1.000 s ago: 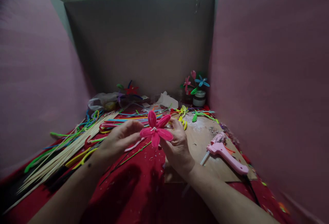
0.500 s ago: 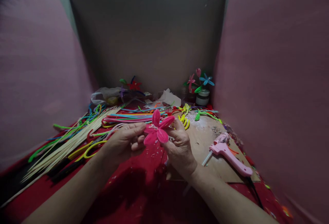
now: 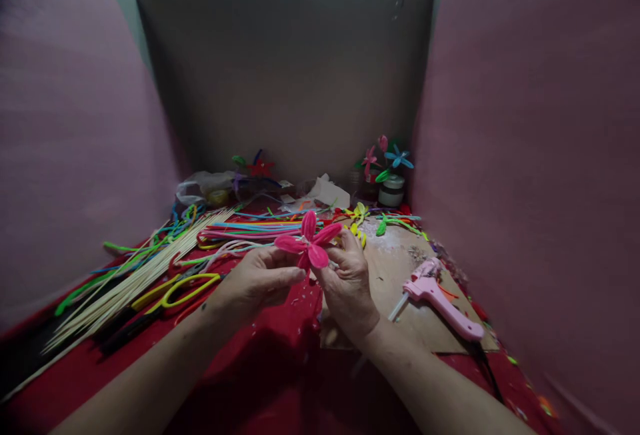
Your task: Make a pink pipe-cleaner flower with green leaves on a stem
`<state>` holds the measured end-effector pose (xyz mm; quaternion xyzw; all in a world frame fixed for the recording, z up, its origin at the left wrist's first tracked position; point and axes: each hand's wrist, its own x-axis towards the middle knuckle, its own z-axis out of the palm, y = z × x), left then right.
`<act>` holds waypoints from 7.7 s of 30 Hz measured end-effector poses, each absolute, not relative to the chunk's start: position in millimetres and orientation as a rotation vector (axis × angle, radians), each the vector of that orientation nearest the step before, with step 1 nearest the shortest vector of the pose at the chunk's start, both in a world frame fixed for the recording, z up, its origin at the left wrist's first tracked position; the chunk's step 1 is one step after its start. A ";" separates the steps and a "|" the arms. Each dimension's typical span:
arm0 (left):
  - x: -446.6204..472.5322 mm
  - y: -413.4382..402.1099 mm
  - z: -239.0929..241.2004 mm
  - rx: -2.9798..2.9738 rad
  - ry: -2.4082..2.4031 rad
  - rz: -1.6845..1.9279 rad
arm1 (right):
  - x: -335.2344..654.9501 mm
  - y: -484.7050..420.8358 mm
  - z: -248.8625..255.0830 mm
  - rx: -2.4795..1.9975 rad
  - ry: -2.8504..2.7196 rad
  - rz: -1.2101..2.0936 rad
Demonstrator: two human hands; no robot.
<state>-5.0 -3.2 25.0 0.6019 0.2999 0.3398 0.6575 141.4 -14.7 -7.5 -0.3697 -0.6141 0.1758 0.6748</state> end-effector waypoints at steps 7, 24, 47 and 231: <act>-13.1 -21.4 49.6 1.977 0.988 1.723 | 141.1 -16.1 -5.9 -0.874 -1.418 0.291; 9.9 -27.2 65.9 3.432 0.704 1.123 | 144.1 -16.8 -12.8 -0.917 -1.482 0.162; 25.6 4.5 14.2 2.336 1.107 1.134 | 141.7 -13.0 3.7 -0.760 -0.883 1.049; 3.0 8.4 4.4 1.215 0.422 0.659 | 148.2 -11.0 -11.0 -0.606 -1.157 1.243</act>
